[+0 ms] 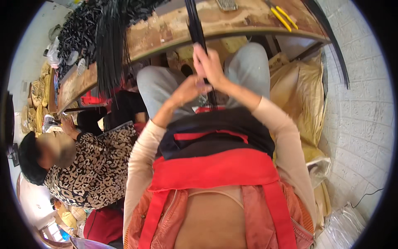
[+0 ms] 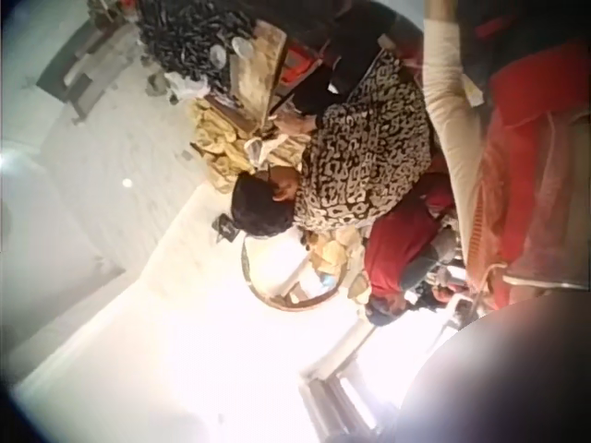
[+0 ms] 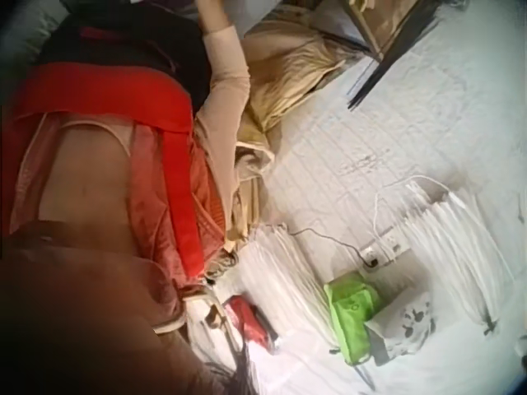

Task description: Manually fitting black wire bundles into plastic frames and securing them using a hand tool at a factory workbench.

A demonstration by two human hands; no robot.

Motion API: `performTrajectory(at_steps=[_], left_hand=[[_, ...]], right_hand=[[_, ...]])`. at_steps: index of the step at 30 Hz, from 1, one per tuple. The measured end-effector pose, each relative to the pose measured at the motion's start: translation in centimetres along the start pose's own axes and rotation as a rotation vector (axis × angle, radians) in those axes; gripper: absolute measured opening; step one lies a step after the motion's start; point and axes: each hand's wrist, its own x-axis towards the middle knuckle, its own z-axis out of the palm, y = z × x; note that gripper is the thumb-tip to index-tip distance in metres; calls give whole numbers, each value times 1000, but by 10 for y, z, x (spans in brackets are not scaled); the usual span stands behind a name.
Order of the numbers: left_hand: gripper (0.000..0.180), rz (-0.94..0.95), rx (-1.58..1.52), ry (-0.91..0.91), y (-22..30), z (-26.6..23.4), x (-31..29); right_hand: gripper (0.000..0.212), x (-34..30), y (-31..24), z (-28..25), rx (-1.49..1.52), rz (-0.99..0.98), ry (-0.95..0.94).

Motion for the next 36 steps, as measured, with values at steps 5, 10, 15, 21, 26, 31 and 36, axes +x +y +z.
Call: performTrajectory(at_steps=[5, 10, 15, 21, 26, 31, 36], left_hand=[[21, -264, 73, -127, -24, 16, -29], [23, -173, 310, -53, 12, -10, -44], [21, -77, 362, 46, 93, -85, -29], [17, 116, 1124, 786, 167, -214, 73], [20, 22, 1332, 1011, 179, -310, 173], [26, -186, 1448, 1048, 168, -341, 222], [40, -263, 1128, 1167, 195, -349, 196]], right_hand=[[44, -36, 30, 2, 233, 348, -37], [29, -35, 20, -11, 162, 289, -88], [29, 0, 3, -13, 132, 182, -17], [13, 21, 24, -5, 137, 104, 5], [10, 20, 23, -7, 146, 187, 52], [10, 24, 19, -5, 135, 248, 70], [10, 21, 19, -6, 144, 268, 38]])
